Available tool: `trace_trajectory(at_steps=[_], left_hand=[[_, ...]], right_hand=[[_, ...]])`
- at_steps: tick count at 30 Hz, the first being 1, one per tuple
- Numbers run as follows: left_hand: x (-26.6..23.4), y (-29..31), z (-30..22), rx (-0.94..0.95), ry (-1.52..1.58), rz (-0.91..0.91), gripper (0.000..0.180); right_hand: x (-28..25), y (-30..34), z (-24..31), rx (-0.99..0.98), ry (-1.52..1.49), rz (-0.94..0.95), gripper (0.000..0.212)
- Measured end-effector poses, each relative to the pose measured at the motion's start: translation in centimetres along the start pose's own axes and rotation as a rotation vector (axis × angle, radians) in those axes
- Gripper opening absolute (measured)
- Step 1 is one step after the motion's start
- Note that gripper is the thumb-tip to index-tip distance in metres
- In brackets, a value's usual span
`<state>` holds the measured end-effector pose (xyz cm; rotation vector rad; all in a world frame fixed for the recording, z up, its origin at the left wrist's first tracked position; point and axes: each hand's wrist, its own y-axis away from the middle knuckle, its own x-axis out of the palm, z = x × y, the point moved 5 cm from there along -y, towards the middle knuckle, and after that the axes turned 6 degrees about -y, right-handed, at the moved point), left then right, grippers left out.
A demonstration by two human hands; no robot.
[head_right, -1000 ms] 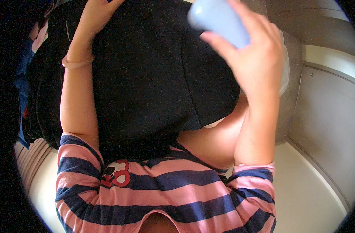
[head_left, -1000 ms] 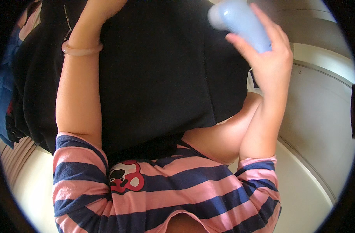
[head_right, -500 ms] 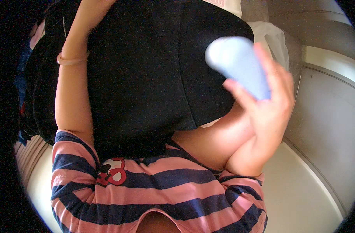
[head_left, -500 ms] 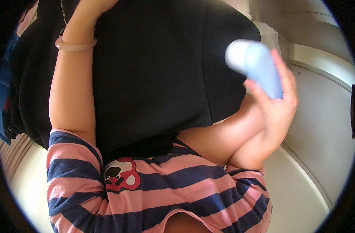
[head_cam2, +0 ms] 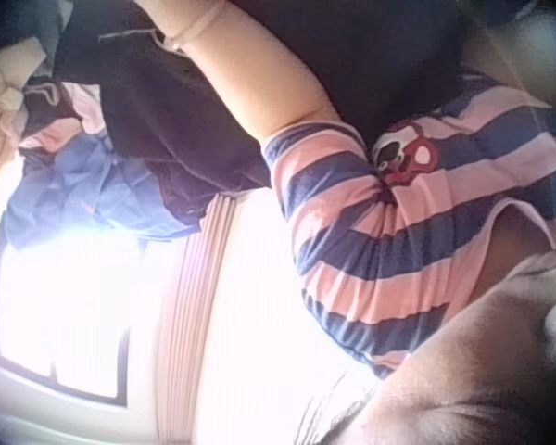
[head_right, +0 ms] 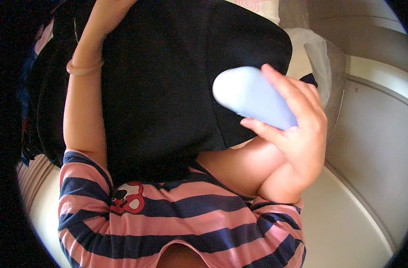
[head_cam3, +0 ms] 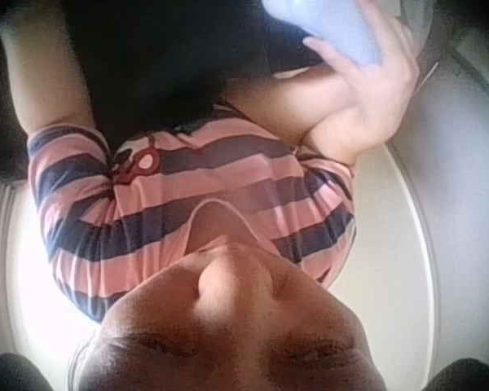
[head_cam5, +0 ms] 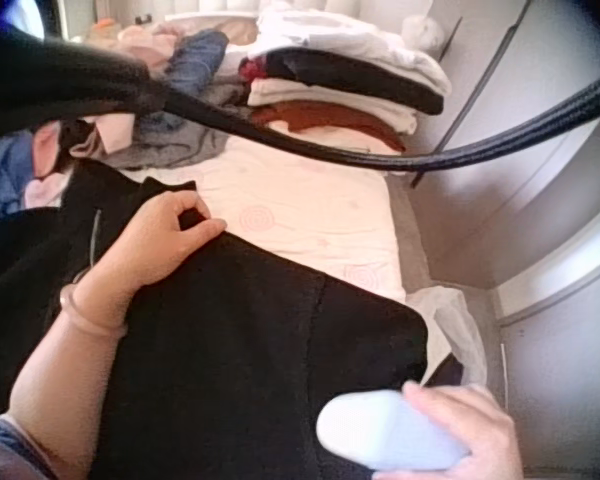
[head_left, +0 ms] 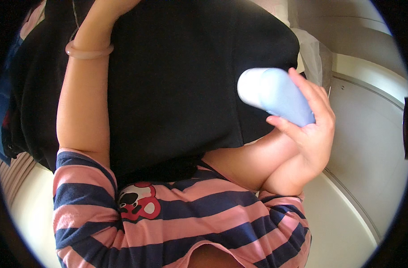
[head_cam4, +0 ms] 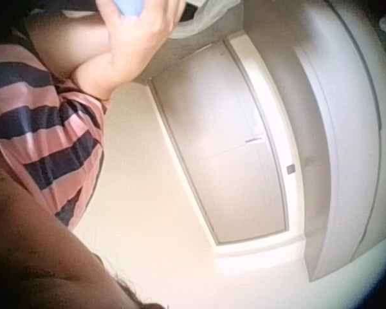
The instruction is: The person uses a lint remover to clean a black hoodie while sitting on a bed, moving the tool across the fabric and turning the garment over.
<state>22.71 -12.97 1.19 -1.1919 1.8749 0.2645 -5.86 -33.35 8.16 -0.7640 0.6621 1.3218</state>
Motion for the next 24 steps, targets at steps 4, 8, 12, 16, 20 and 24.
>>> trace_trajectory(at_steps=[4, 8, 12, 16, 20, 24], left_hand=[[-0.6, 0.3, 0.0, -0.011, -0.012, -0.016, 0.025], [0.8, 0.2, 0.1, 0.015, -0.033, -0.012, 0.025], [0.4, -0.2, -0.2, 0.046, -0.011, -0.039, 0.024], [-1.7, 0.7, 0.8, 0.046, -0.101, -0.109, 0.025], [0.9, -0.7, 0.6, 0.167, -0.224, -0.179, 0.031], [1.9, -0.7, -0.1, 0.185, -0.255, -0.216, 0.030]], right_hand=[[-0.9, -0.9, -2.0, 0.165, 0.191, -0.367, 0.070], [1.2, -3.2, -1.3, 0.031, 0.119, -0.306, 0.069], [0.8, -5.0, -2.2, 0.035, 0.257, -0.379, 0.067], [2.9, -5.9, -0.3, -0.026, 0.072, -0.270, 0.068], [3.3, -5.4, -2.0, 0.077, -0.092, -0.280, 0.067], [1.4, -5.3, -4.9, 0.176, -0.041, -0.399, 0.063]])
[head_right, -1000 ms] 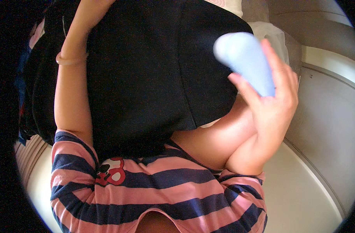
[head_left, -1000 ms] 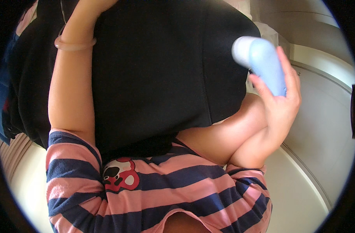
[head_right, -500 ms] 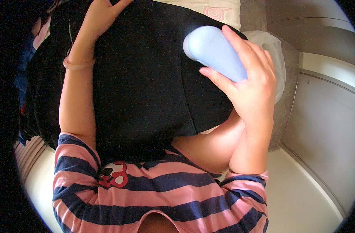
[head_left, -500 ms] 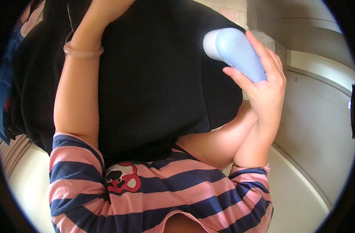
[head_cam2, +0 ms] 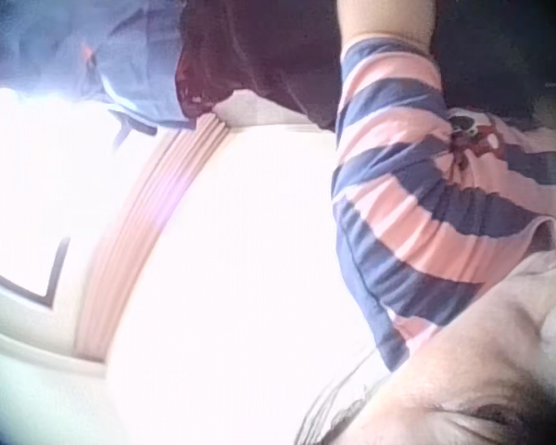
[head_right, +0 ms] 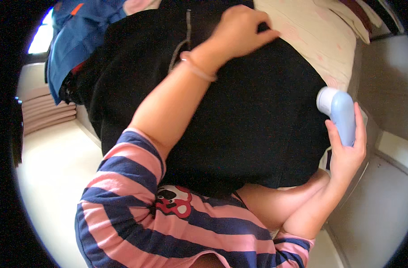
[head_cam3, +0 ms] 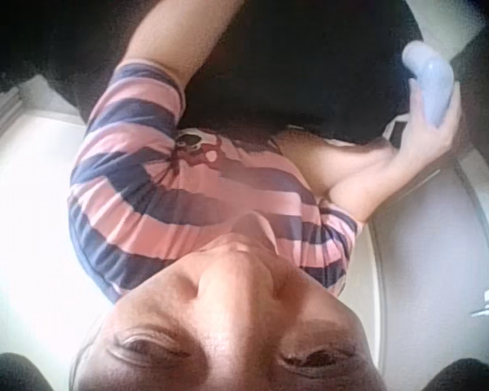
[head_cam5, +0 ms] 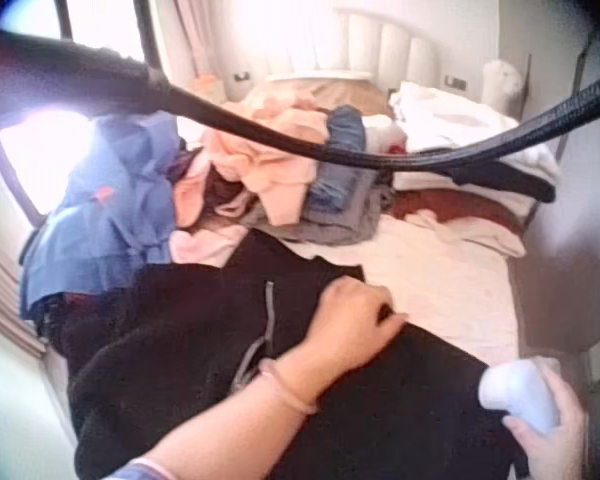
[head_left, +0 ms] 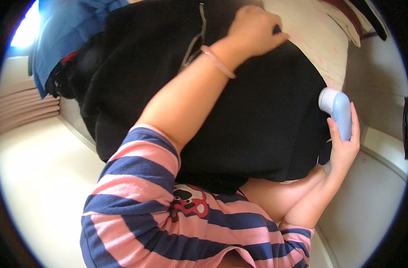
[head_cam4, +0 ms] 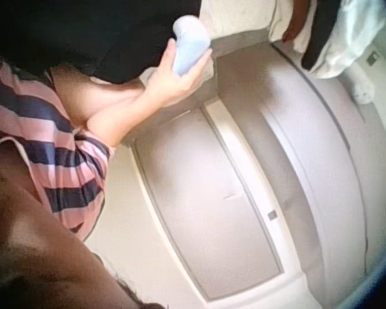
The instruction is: The person uses a lint remover to clean a black hoodie while sitting on a bed, moving the tool across the fabric and turning the garment over.
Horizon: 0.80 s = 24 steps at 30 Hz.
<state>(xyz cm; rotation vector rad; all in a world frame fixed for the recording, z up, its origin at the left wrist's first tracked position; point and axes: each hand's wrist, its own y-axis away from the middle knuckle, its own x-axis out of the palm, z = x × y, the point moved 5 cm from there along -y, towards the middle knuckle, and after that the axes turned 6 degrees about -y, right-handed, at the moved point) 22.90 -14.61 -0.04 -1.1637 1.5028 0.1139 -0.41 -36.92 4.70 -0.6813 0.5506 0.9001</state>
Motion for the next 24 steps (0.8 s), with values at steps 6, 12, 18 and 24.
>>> trace_trajectory(at_steps=[6, 12, 18, 24], left_hand=[[-0.9, 1.5, -0.7, -0.103, 0.255, -0.164, 0.054], [-6.4, 11.2, -2.6, 0.058, 0.239, 0.140, 0.067], [-16.7, 23.0, -3.3, 0.055, 0.085, 0.455, 0.059], [-24.7, 31.7, -3.8, -0.142, 0.120, 0.578, 0.067]], right_hand=[[2.2, 1.0, 3.7, -0.026, -0.181, 0.366, 0.067], [1.7, 0.3, -0.8, 0.154, -0.061, 0.135, 0.064], [2.0, 0.1, -2.2, 0.092, 0.007, 0.135, 0.071], [3.1, -2.8, -4.7, 0.234, -0.221, 0.414, 0.073]])
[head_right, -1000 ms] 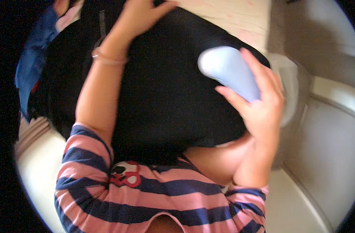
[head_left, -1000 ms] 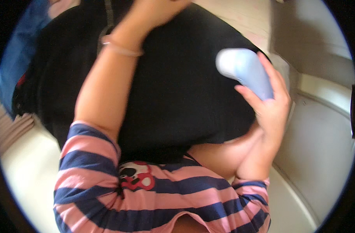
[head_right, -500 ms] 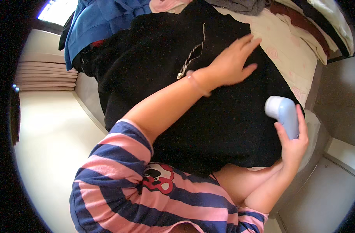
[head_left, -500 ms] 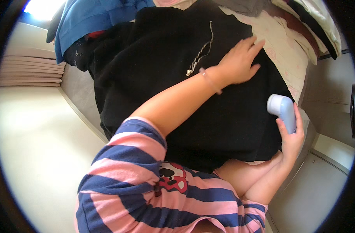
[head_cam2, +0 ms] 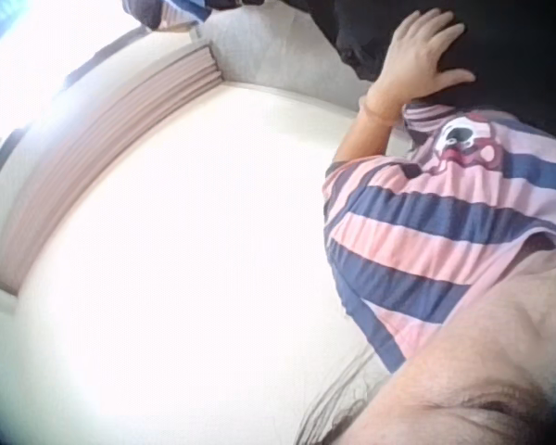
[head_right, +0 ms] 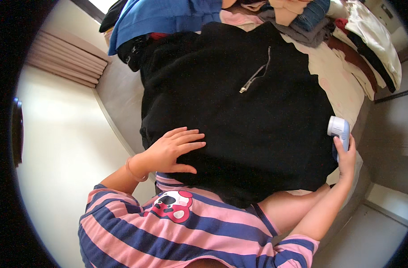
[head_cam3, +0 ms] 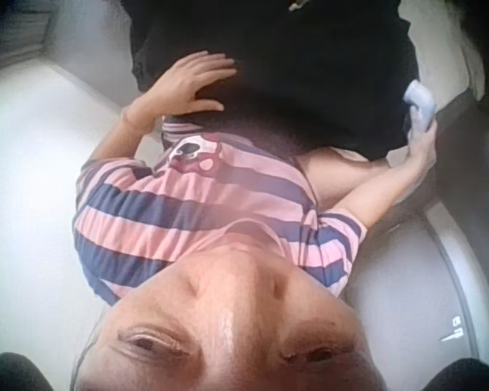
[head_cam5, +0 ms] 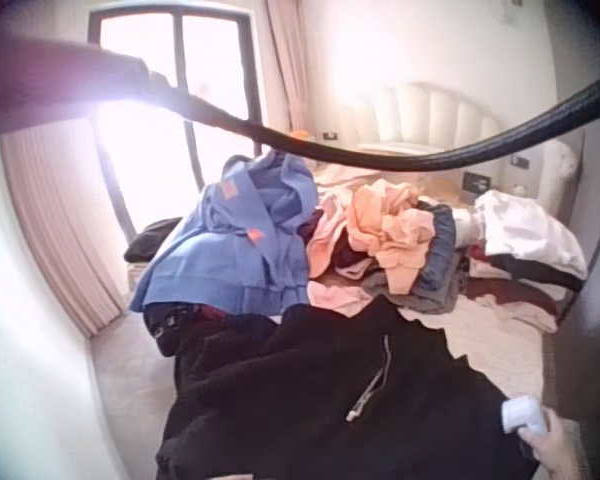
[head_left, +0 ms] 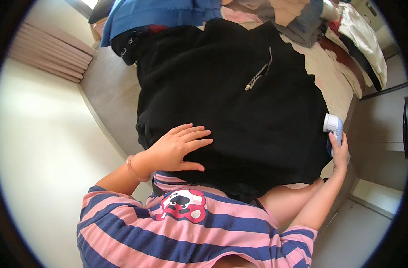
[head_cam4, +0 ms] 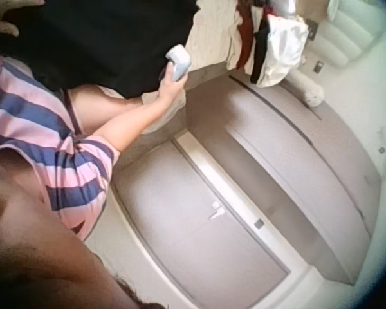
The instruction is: The person uses a lint remover to clean a black hoodie while sitting on a bed, moving the tool across the fabric and turning the garment over.
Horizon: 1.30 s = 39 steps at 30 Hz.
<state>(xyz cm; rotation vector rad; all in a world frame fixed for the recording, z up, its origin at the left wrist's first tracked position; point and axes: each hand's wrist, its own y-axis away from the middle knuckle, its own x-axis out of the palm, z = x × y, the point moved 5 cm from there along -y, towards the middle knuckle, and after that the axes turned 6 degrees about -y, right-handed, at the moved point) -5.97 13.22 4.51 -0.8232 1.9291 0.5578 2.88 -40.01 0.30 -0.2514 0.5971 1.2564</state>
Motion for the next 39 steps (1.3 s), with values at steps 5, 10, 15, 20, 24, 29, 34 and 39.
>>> trace_trajectory(at_steps=[5, 10, 15, 20, 24, 29, 34, 39], left_hand=[[0.8, 1.0, -0.6, -0.132, -0.401, -0.196, 0.049], [1.8, -1.8, 0.4, -0.129, -0.379, -0.187, 0.020], [-1.8, -2.8, -2.7, 0.030, 0.044, -0.218, 0.020], [0.8, -4.5, -9.8, 0.348, 0.494, -0.054, 0.023], [8.6, -5.7, -11.9, 0.417, 0.522, 0.162, 0.024], [7.0, -6.0, -11.1, 0.485, 0.475, 0.176, 0.028], [-0.5, -4.9, -2.9, 0.171, 0.495, -0.364, 0.011], [-2.2, -0.5, 2.8, -0.200, -0.196, -0.494, 0.032]], right_hand=[[0.3, -0.1, 1.9, -0.037, 0.147, 0.024, 0.051], [-2.3, 2.8, 3.8, -0.175, 0.353, -0.057, 0.049], [-8.7, 7.7, 4.8, -0.175, 0.389, -0.102, 0.043], [-17.8, 14.7, 3.9, -0.065, 0.103, -0.307, 0.051], [-19.2, 17.9, 1.4, 0.084, -0.135, -0.323, 0.056], [-15.2, 18.0, -1.7, 0.159, 0.051, -0.323, 0.054], [-11.2, 15.4, -1.0, 0.108, 0.133, -0.322, 0.055], [-1.0, 12.5, 7.2, -0.283, 0.302, -0.280, 0.057]])
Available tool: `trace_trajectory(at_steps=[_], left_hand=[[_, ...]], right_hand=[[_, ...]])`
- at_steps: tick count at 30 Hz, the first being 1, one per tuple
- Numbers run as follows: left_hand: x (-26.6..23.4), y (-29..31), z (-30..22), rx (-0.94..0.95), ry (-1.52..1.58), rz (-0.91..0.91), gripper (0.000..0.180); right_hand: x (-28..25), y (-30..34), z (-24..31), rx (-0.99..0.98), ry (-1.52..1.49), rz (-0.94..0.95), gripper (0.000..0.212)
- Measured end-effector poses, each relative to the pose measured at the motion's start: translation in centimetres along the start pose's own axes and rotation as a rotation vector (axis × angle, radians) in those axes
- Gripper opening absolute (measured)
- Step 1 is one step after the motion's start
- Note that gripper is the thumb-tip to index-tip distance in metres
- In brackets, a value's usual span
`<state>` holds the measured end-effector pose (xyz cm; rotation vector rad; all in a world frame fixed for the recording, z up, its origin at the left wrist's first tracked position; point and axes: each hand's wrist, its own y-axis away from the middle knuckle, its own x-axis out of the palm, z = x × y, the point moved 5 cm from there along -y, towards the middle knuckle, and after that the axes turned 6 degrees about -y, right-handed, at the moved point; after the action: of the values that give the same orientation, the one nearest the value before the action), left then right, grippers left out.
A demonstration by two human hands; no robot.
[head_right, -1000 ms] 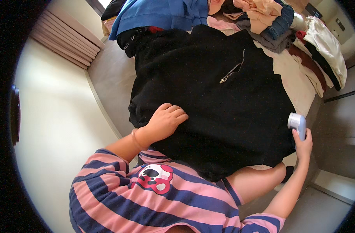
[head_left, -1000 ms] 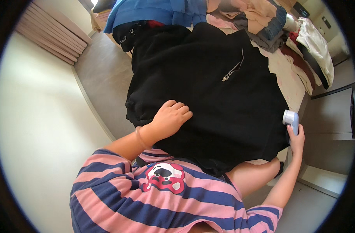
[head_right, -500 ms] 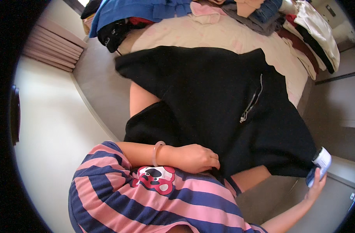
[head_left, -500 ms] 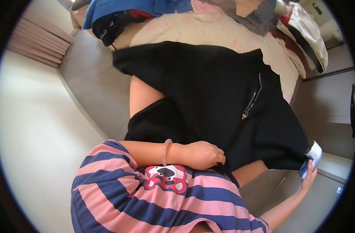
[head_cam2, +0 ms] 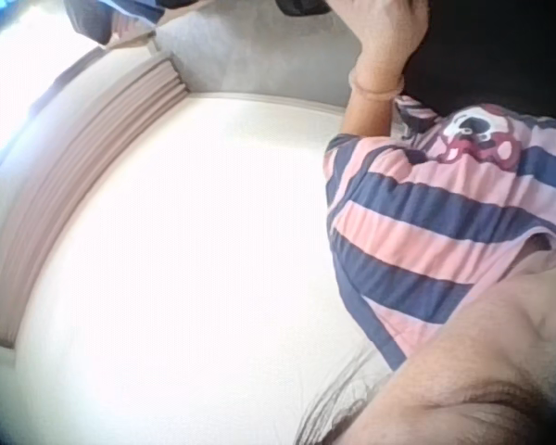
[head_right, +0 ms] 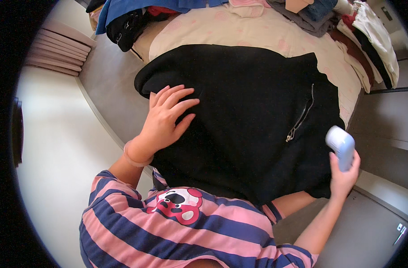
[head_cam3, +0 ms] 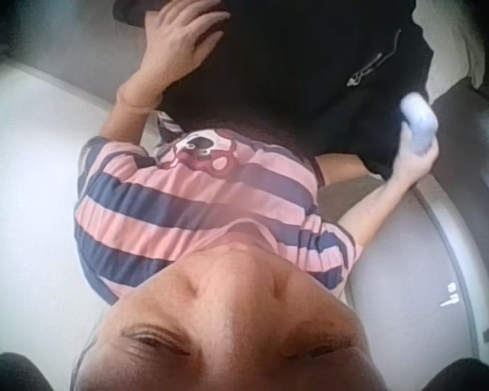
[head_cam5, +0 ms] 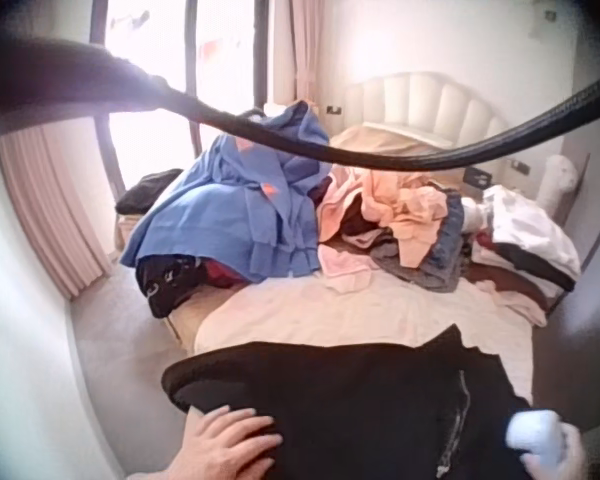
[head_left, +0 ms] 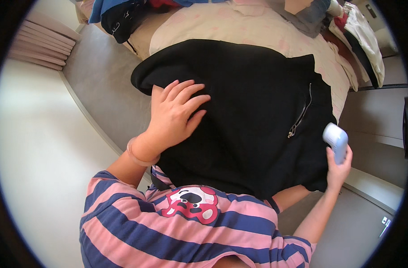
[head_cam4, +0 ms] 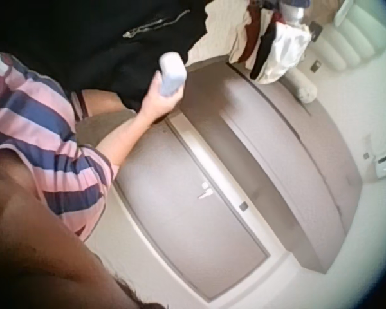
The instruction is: The person uses a lint remover to clean a black hoodie while sitting on a bed, moving the tool across the fabric and turning the garment over.
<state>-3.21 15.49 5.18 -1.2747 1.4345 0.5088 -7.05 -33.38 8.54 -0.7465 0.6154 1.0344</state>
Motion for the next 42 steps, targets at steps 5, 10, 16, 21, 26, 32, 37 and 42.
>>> trace_trajectory(at_steps=[5, 10, 16, 21, 26, 32, 37, 42], left_hand=[[0.3, 3.2, 1.2, -0.048, 0.036, 0.019, 0.039], [0.6, 2.4, 1.6, -0.048, 0.141, -0.075, 0.032], [0.7, 2.6, 2.6, -0.060, 0.233, -0.132, 0.020], [0.6, 2.6, 2.8, -0.071, 0.217, -0.135, 0.018], [0.8, 1.6, 3.1, -0.059, 0.185, -0.154, 0.017], [-0.1, -4.8, 2.7, -0.005, 0.276, -0.101, 0.022], [5.8, -13.7, 3.6, 0.131, 0.103, -0.018, 0.052], [8.8, -16.1, 3.6, -0.032, 0.116, 0.323, 0.064]], right_hand=[[12.9, 0.4, 15.3, -0.400, -0.036, 0.331, 0.062], [20.8, 1.9, 23.2, -0.787, -0.002, 0.384, 0.071], [24.1, -3.7, 23.7, -0.649, 0.064, 0.264, 0.066], [20.2, -4.6, 18.7, -0.335, -0.011, 0.348, 0.064], [13.8, -1.5, 14.9, -0.109, -0.056, 0.680, 0.062], [4.7, -6.2, 1.0, -0.027, -0.169, 0.399, 0.067], [3.0, -6.4, -8.6, 0.572, -0.441, 0.448, 0.076], [1.8, -2.5, -4.3, 0.351, -0.269, 0.673, 0.063]])
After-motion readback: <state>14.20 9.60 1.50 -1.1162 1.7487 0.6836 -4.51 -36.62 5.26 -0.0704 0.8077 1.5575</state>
